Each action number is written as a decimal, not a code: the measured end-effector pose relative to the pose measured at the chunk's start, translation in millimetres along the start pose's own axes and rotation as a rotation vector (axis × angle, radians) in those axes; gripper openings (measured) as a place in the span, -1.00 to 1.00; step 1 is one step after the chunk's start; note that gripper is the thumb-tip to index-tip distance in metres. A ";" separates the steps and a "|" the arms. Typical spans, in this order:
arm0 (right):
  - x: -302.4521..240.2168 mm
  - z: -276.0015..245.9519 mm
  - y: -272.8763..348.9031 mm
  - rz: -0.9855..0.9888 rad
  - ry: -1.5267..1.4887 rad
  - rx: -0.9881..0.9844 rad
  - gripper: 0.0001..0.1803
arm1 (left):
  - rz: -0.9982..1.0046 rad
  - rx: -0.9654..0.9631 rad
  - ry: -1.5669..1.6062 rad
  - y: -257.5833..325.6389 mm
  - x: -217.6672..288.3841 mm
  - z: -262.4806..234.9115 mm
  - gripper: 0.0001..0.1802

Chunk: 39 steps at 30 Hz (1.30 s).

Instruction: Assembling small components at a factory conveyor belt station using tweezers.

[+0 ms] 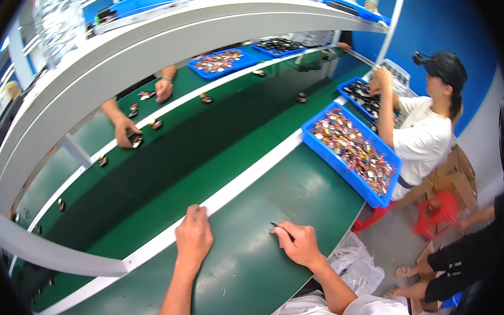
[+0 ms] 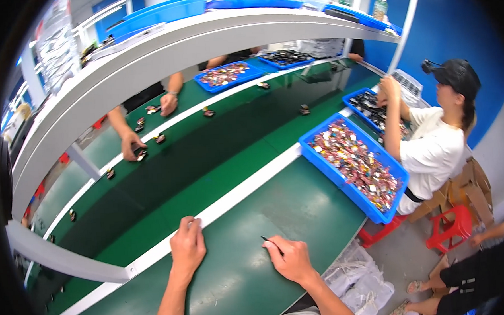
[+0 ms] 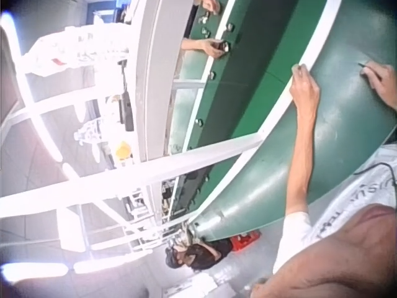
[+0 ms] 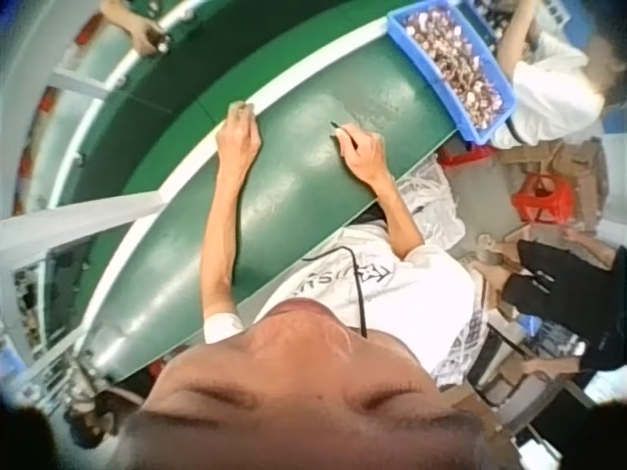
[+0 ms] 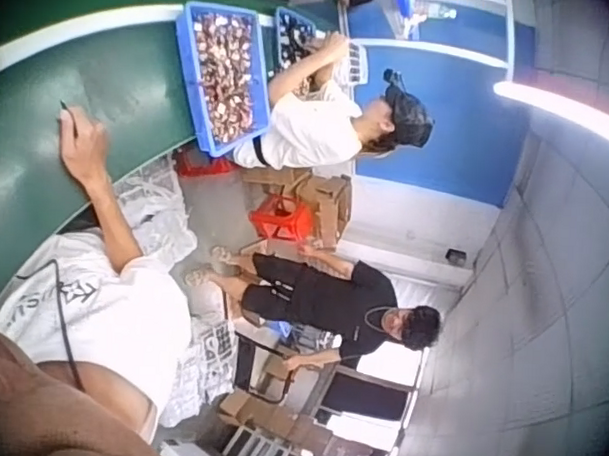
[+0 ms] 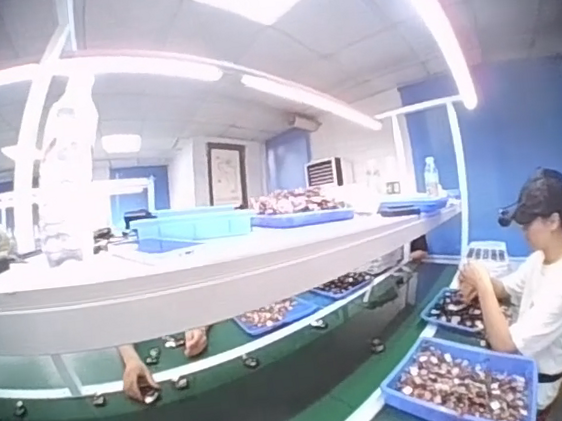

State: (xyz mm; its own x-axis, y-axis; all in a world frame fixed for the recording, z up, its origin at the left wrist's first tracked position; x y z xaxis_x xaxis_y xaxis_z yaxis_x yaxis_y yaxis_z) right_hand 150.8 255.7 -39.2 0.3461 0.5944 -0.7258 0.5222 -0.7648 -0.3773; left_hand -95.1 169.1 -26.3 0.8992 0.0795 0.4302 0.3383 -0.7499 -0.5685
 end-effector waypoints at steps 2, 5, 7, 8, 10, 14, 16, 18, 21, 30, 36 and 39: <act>-1.9 2.9 -1.7 -0.013 0.007 0.016 -0.85 | -0.006 0.000 -0.007 0.4 -3.3 -1.5 -0.79; -0.3 -3.3 -2.0 0.017 0.005 0.008 -0.84 | -0.012 -0.045 -0.015 -3.5 -0.6 6.5 -0.74; 5.2 -3.2 -1.0 0.009 0.006 0.005 -0.82 | 0.012 -0.059 -0.007 -3.5 -1.9 13.9 -0.72; 7.3 -0.1 -1.2 0.023 -0.011 -0.012 -0.82 | 0.001 -0.065 -0.026 -2.1 -3.7 14.9 -0.72; 3.1 2.1 -2.3 0.045 -0.023 -0.026 -0.81 | -0.008 -0.073 -0.007 -1.0 -4.6 9.7 -0.69; -5.8 10.0 2.5 0.051 -0.032 -0.054 -0.75 | -0.013 -0.071 -0.009 9.4 -11.3 6.0 -0.64; -1.7 11.2 4.7 0.010 -0.037 -0.070 -0.74 | -0.012 -0.002 0.004 10.1 -7.5 -2.8 -0.66; 4.6 6.7 8.7 0.032 -0.022 -0.051 -0.74 | 0.041 0.094 0.089 6.5 8.3 -12.4 -0.79; -1.4 3.3 7.5 0.018 -0.028 -0.018 -0.74 | 0.132 0.031 0.077 9.5 17.2 -8.2 -0.85; -1.4 3.5 -6.6 -0.071 0.019 0.036 -0.86 | 0.068 -0.078 0.015 -2.5 4.8 5.4 -0.85; -0.2 -5.0 -5.0 -0.087 -0.017 0.056 -0.79 | 0.053 -0.044 0.055 -9.1 15.6 7.6 -0.81; 2.1 -4.9 -0.6 -0.053 -0.008 0.031 -0.78 | 0.063 -0.061 0.041 -8.6 19.9 9.1 -0.81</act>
Point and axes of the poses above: each hand's wrist, its own y-axis away from the middle knuckle, its own z-axis out of the palm, x = y × z, the point moved 8 cm from there along -y, towards the middle knuckle, and after that the axes turned 4 degrees about -z, right-handed, at the moved point
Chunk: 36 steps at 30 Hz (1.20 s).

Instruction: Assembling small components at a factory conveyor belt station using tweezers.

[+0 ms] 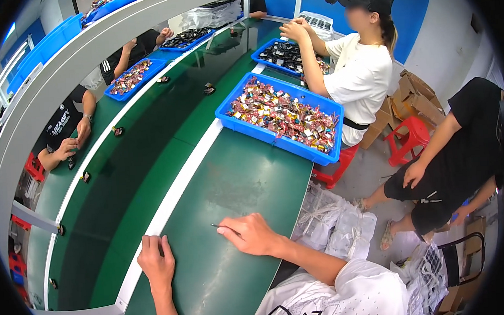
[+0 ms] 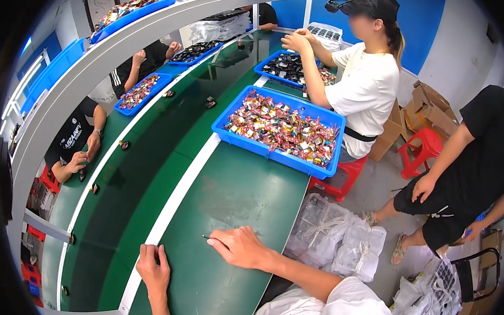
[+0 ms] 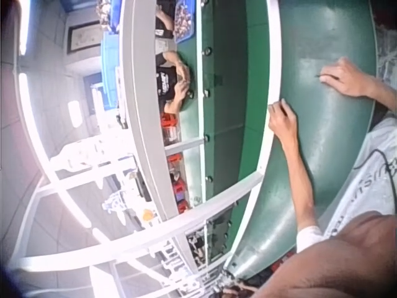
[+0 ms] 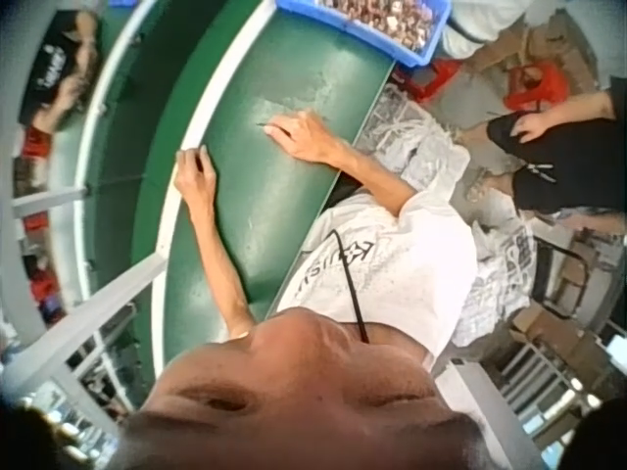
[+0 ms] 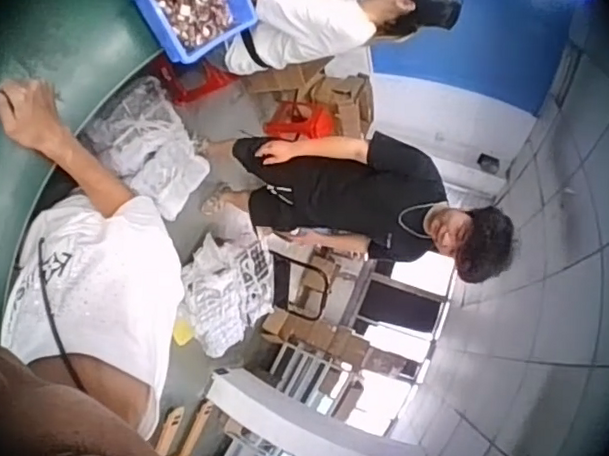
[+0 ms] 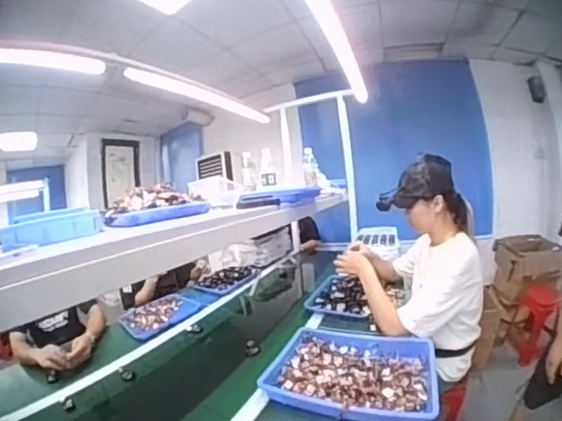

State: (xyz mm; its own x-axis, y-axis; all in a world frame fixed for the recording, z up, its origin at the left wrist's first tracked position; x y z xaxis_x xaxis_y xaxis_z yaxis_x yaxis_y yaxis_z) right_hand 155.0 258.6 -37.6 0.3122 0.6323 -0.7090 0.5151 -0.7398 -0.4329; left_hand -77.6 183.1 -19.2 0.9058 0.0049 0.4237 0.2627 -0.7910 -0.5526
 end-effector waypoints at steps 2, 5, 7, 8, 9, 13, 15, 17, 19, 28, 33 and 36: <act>0.3 2.0 2.5 0.006 0.002 -0.008 -0.80 | 0.006 -0.001 0.003 1.5 -1.9 0.8 -0.82; -1.5 -1.1 2.7 -0.014 -0.013 0.014 -0.79 | 0.008 -0.006 0.026 2.5 -3.1 1.7 -0.82; -1.2 -9.4 6.1 -0.031 -0.020 0.053 -0.78 | 0.013 -0.011 0.036 -0.3 -3.4 4.6 -0.82; 8.0 -22.2 12.3 0.058 -0.245 0.166 -0.75 | 0.016 -0.013 0.043 -1.4 -1.6 4.4 -0.82; 19.3 -34.0 18.7 0.141 -0.472 0.286 -0.73 | -0.005 -0.026 0.048 -1.9 -3.6 4.3 -0.81; 79.3 -169.4 98.1 0.252 -0.749 1.166 -0.76 | -0.022 -0.042 0.043 4.2 -19.7 3.7 -0.81; 127.1 -249.7 177.1 0.250 -0.782 1.475 -0.66 | -0.023 -0.034 0.052 6.8 -22.5 2.9 -0.79; 176.9 -338.8 305.3 0.124 -0.666 1.824 -0.63 | -0.048 -0.057 0.048 6.9 -20.0 7.6 -0.77; 192.8 -390.6 420.8 0.131 -0.653 2.158 -0.66 | -0.014 -0.076 0.053 8.5 -19.1 11.5 -0.77; 106.1 -231.9 184.1 0.298 -0.671 1.508 -0.74 | 0.032 -0.008 0.003 7.7 -19.3 5.5 -0.77; 20.8 -51.4 33.4 0.226 -0.659 0.005 -0.83 | -0.008 -0.034 0.014 3.3 -8.0 7.0 -0.80; 5.9 0.6 24.6 0.153 -0.293 -0.296 -0.78 | 0.040 0.007 0.004 1.8 -0.5 -1.5 -0.82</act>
Point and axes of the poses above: each hand's wrist, its own y-axis away from the middle knuckle, its own z-axis out of the palm, x = y × z, the point moved 8 cm from there along -y, towards the middle knuckle, and after that the axes turned 4 degrees about -z, right-handed, at the moved point
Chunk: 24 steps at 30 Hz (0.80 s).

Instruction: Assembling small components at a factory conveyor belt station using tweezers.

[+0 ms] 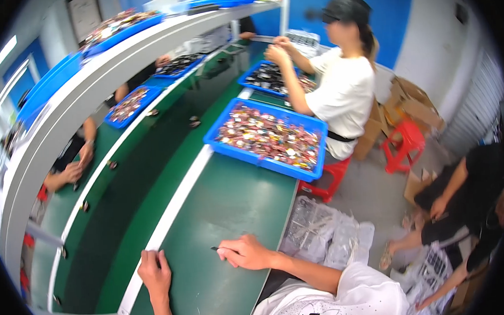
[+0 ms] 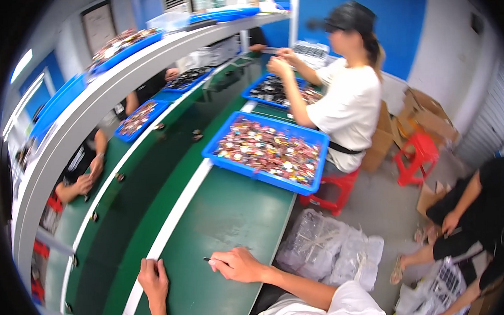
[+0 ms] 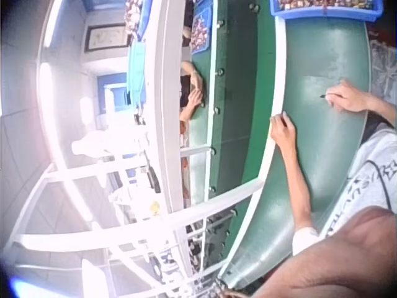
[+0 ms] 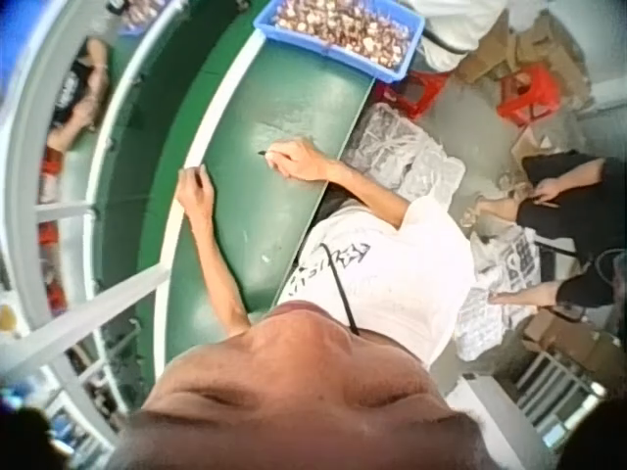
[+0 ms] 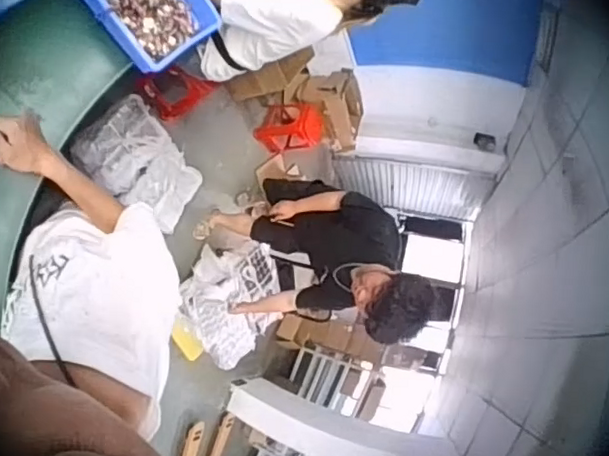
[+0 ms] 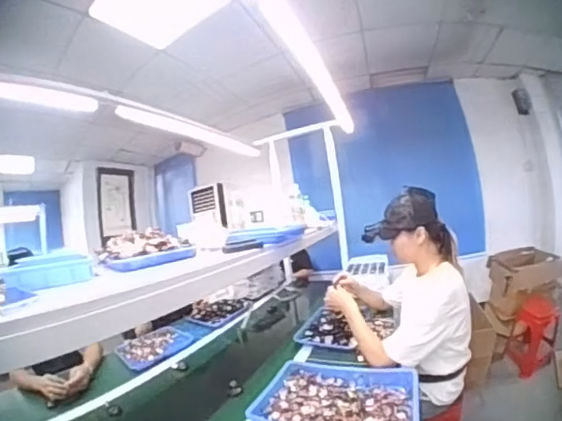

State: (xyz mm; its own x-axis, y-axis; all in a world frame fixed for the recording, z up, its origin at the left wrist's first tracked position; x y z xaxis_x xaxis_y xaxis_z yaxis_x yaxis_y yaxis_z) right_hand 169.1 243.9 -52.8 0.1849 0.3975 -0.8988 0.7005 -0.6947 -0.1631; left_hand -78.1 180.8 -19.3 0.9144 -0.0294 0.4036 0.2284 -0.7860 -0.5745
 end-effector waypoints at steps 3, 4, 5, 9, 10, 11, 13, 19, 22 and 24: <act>9.6 -6.8 4.1 -0.043 -0.143 0.184 -0.73 | -0.050 0.023 0.020 0.0 -5.6 -0.6 -0.82; 10.2 -5.8 1.1 -0.044 -0.140 0.152 -0.73 | -0.047 0.020 0.016 0.5 -8.1 -0.2 -0.82; 15.8 -10.2 1.2 0.055 -0.236 0.182 -0.71 | -0.035 0.000 0.018 0.4 -8.4 3.1 -0.82; 18.4 -15.1 -3.2 0.160 -0.323 0.237 -0.69 | -0.058 0.012 0.038 -4.3 -11.7 2.3 -0.79; 16.5 -14.4 -2.3 0.127 -0.291 0.245 -0.71 | -0.061 -0.003 0.036 -1.0 -12.5 2.3 -0.79; 13.9 -16.0 -3.2 0.112 -0.261 0.240 -0.71 | -0.077 0.005 0.053 -2.0 -13.7 2.8 -0.79; 16.3 -14.9 -3.6 0.117 -0.259 0.241 -0.71 | -0.089 0.012 0.069 -2.1 -14.4 2.9 -0.79; 19.3 -19.1 4.2 0.142 -0.281 0.273 -0.71 | -0.070 -0.002 0.087 -3.4 -8.2 8.9 -0.81; 26.0 -26.5 12.4 0.139 -0.398 0.326 -0.70 | -0.060 -0.021 0.093 -0.8 -13.4 6.4 -0.80; 33.3 -59.0 34.5 0.028 -0.720 0.620 -0.67 | -0.105 -0.027 0.127 1.2 -17.2 4.2 -0.78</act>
Point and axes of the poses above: each hand's wrist, its own y-axis away from the middle knuckle, its own z-axis out of the palm, x = y × z, the point moved 8 cm from there along -y, towards the middle knuckle, and after that the axes turned 4 degrees about -z, right-handed, at the moved point
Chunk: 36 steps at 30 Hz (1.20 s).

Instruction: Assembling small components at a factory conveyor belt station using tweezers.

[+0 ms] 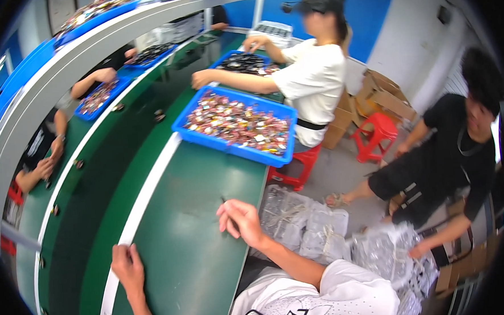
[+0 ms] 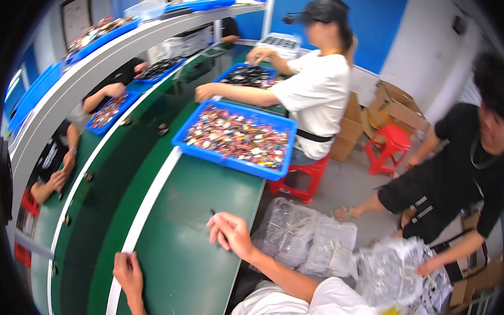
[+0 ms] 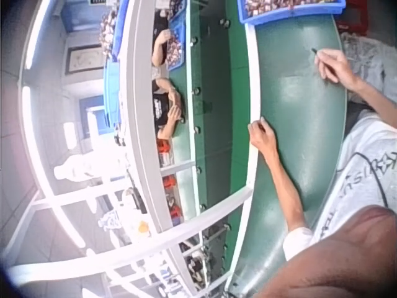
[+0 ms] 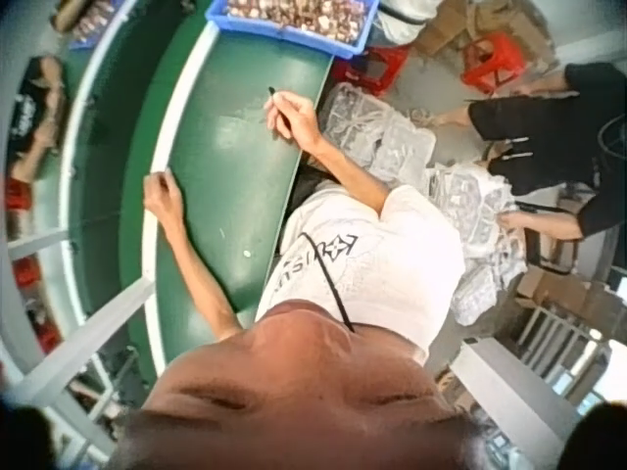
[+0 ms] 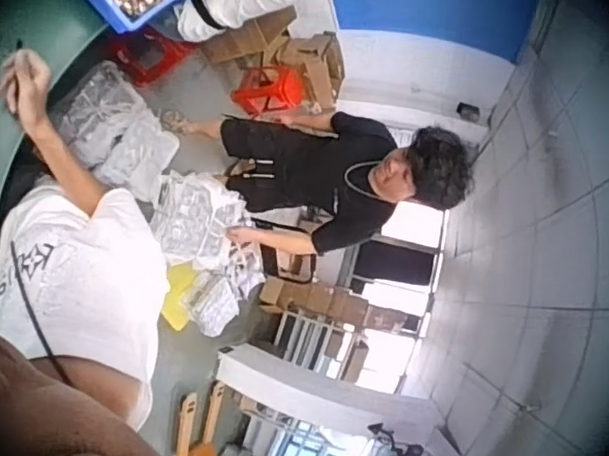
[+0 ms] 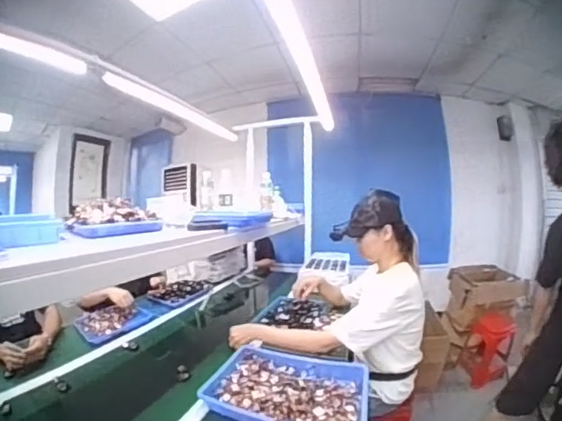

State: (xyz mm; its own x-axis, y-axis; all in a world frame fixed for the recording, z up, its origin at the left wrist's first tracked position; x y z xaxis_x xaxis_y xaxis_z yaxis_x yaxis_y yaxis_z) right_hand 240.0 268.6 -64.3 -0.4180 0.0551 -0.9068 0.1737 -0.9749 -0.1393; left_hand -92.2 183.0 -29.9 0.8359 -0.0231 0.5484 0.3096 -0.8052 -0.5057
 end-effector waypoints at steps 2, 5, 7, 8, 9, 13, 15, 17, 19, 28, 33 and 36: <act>-31.3 -63.1 10.7 -0.175 0.040 0.355 -0.67 | 0.025 0.004 0.007 2.1 -9.1 1.6 -0.79; -104.4 -183.0 47.5 -0.492 0.045 0.857 -0.71 | 0.001 -0.036 -0.007 4.8 -13.6 1.4 -0.78; -146.6 -277.3 89.5 -0.677 -0.098 1.093 -0.67 | 0.027 0.010 -0.031 5.2 -14.9 1.3 -0.77; -167.3 -320.8 111.8 -0.785 -0.128 1.133 -0.67 | 0.046 -0.009 -0.020 4.0 -10.7 6.5 -0.77; -174.9 -360.3 132.6 -0.819 -0.282 1.174 -0.68 | 0.029 -0.020 -0.021 2.8 -10.7 8.8 -0.77; -164.6 -392.5 153.0 -0.842 -0.336 1.203 -0.74 | 0.044 -0.009 -0.056 2.5 -9.2 12.6 -0.76; -133.3 -355.0 122.3 -0.660 -0.225 1.113 -0.76 | 0.047 -0.012 -0.068 2.0 -9.2 11.5 -0.76; -95.6 -294.0 80.9 -0.474 -0.325 1.049 -0.76 | 0.039 -0.013 -0.079 2.4 -9.2 9.6 -0.77; -70.8 -205.6 39.4 -0.303 -0.293 0.847 -0.76 | 0.044 -0.011 -0.083 2.5 -8.4 7.3 -0.77; 22.3 112.2 50.4 -0.400 0.874 -0.738 -0.76 | 0.032 -0.002 -0.079 0.3 1.5 5.7 -0.80; 24.3 107.9 35.2 -0.192 0.713 -0.666 -0.72 | 0.036 0.008 -0.040 1.4 0.8 1.2 -0.80; 31.4 99.5 27.0 -0.008 0.493 -0.601 -0.71 | 0.007 0.002 -0.056 3.6 -6.1 -1.8 -0.80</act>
State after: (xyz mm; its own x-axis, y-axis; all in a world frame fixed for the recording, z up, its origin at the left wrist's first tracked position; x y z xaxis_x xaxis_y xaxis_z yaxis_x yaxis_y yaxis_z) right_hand 142.9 222.6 -57.0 -0.0006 0.2885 -0.9575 0.6850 -0.6974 -0.2106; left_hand -97.0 179.2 -33.9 0.8621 0.0042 0.5067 0.3042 -0.8041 -0.5108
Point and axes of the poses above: each hand's wrist, its own y-axis away from the middle knuckle, its own z-axis out of the palm, x = y × z, the point moved 8 cm from there along -y, towards the middle knuckle, and after that the axes turned 4 degrees about -z, right-handed, at the moved point
